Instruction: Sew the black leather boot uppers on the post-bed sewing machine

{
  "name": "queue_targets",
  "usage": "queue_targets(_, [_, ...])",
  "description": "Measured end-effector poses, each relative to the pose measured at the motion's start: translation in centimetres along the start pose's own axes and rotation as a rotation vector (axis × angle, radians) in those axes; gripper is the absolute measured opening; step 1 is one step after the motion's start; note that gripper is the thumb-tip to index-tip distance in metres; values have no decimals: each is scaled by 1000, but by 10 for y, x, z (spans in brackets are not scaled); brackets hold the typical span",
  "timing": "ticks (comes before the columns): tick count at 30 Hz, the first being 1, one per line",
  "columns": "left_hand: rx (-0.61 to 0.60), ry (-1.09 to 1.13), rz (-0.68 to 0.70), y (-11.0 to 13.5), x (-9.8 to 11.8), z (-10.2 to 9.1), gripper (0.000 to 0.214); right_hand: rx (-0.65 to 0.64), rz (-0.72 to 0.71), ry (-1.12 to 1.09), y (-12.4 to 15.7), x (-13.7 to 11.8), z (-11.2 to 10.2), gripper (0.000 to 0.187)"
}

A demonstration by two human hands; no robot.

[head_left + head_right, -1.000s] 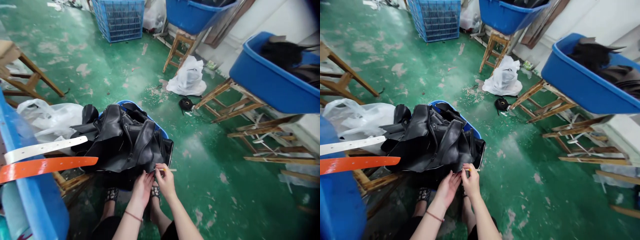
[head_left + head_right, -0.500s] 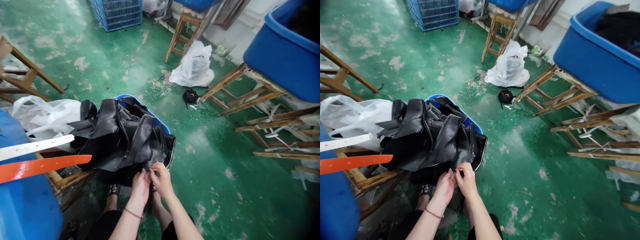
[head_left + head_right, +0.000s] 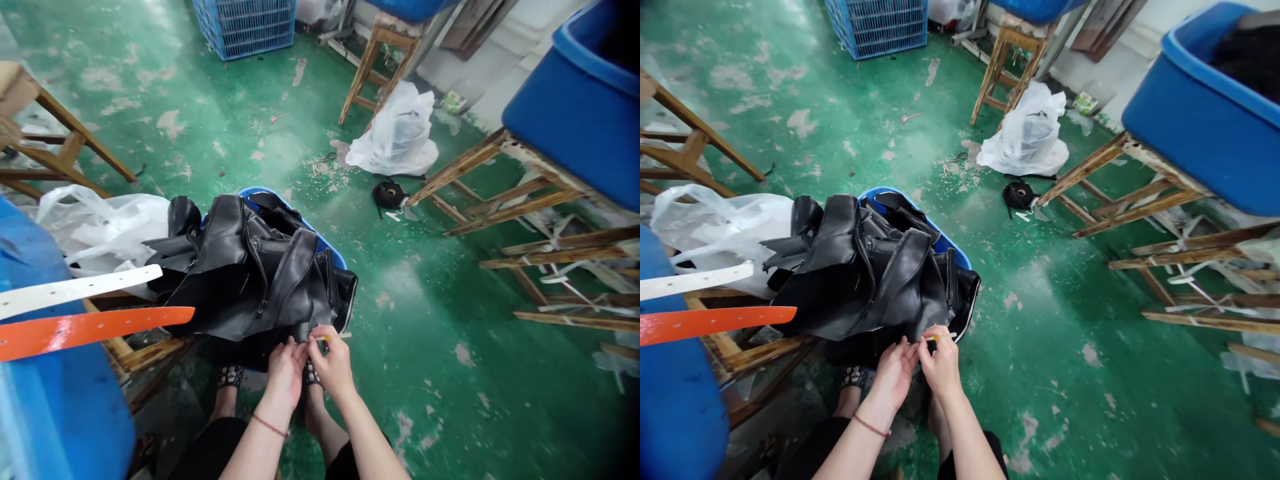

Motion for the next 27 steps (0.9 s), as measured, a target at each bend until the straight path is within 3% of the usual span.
queue_targets(8, [-11, -46, 10, 1, 5, 2, 21, -31, 130, -98, 4, 6, 8, 13])
queue_targets(12, [-23, -124, -14, 4, 3, -3, 16, 139, 397, -105, 14, 63, -17, 20])
queue_targets(14, [29, -203, -23, 4, -4, -19, 6, 242, 523, -93, 25, 98, -32, 28])
queue_targets(16, [133, -296, -36, 3, -16, -42, 9, 259, 588, -98, 38, 124, -37, 33])
queue_targets(19, [229, -383, -77, -4, -37, -65, 16, 99, 580, -121, 55, 136, -20, 36])
queue_targets(23, [156, -334, -106, -21, -55, -64, 17, -147, 467, -112, 70, 111, 14, 32])
queue_targets(27, [169, -244, -90, -37, -55, -65, 21, -260, 298, -72, 72, 83, 30, 29])
Point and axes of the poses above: each hand's wrist, its own y-axis away from the middle knuckle, its own z-axis out of the palm, x = y × z, the point moved 8 cm from there along -y, towards the middle knuckle, and after that the axes turned 11 degrees about y, right-handed, at the moved point
